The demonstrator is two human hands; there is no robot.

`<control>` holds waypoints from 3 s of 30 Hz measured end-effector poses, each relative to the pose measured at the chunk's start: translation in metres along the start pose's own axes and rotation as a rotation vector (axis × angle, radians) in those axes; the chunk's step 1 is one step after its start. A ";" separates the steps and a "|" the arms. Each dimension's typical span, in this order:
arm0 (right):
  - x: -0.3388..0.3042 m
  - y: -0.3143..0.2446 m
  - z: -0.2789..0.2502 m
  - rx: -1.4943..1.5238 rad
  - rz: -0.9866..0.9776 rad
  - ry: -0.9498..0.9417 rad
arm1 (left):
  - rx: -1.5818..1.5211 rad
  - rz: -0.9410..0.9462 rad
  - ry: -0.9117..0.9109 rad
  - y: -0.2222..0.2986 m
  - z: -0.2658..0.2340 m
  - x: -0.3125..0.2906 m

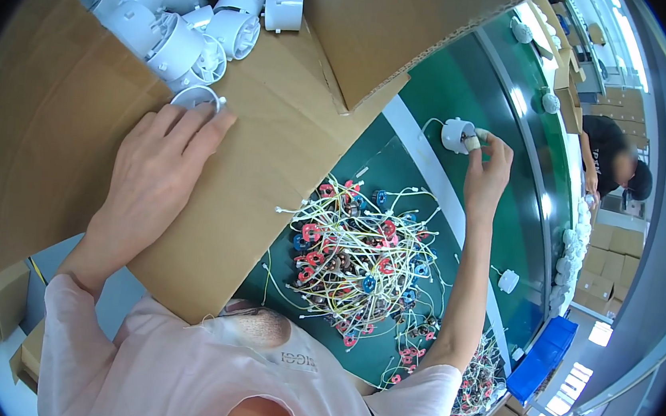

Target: Assembling electronic components into plastic bulb housings at a factory workstation.

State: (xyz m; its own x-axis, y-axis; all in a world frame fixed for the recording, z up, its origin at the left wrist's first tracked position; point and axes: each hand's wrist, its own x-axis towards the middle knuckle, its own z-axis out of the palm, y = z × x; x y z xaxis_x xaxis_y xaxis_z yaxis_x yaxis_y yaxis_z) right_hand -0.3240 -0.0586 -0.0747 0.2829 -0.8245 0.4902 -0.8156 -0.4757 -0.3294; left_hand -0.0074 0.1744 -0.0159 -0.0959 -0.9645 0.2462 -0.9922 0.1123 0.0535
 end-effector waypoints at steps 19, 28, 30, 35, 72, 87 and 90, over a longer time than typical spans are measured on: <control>-0.050 -0.080 -0.028 0.254 -0.101 -0.758 | -0.841 -0.055 0.114 0.016 0.045 0.040; -0.037 -0.107 -0.095 1.466 0.180 -0.437 | -1.593 -0.116 -0.107 0.018 0.045 0.043; -0.035 -0.115 -0.089 1.581 0.184 -0.416 | -1.749 -0.141 -0.161 0.018 0.045 0.045; -0.028 -0.132 -0.068 1.824 0.079 -0.417 | -1.981 -0.100 -0.413 0.019 0.041 0.046; -0.017 -0.161 -0.063 1.260 0.331 -0.894 | -1.361 0.096 -0.188 0.018 0.018 0.039; -0.045 -0.174 -0.050 1.105 0.143 -0.524 | -1.000 -0.058 -0.065 0.025 0.005 0.032; -0.047 -0.174 -0.048 0.968 0.112 -0.479 | -0.964 -0.100 -0.107 0.026 0.005 0.029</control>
State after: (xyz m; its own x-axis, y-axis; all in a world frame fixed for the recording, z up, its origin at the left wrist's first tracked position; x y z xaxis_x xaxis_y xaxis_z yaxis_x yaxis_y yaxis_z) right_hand -0.2196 0.0775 -0.0020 0.5704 -0.8124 0.1210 -0.1642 -0.2571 -0.9523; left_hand -0.0365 0.1484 -0.0119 -0.0686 -0.9915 0.1106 -0.5104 0.1301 0.8500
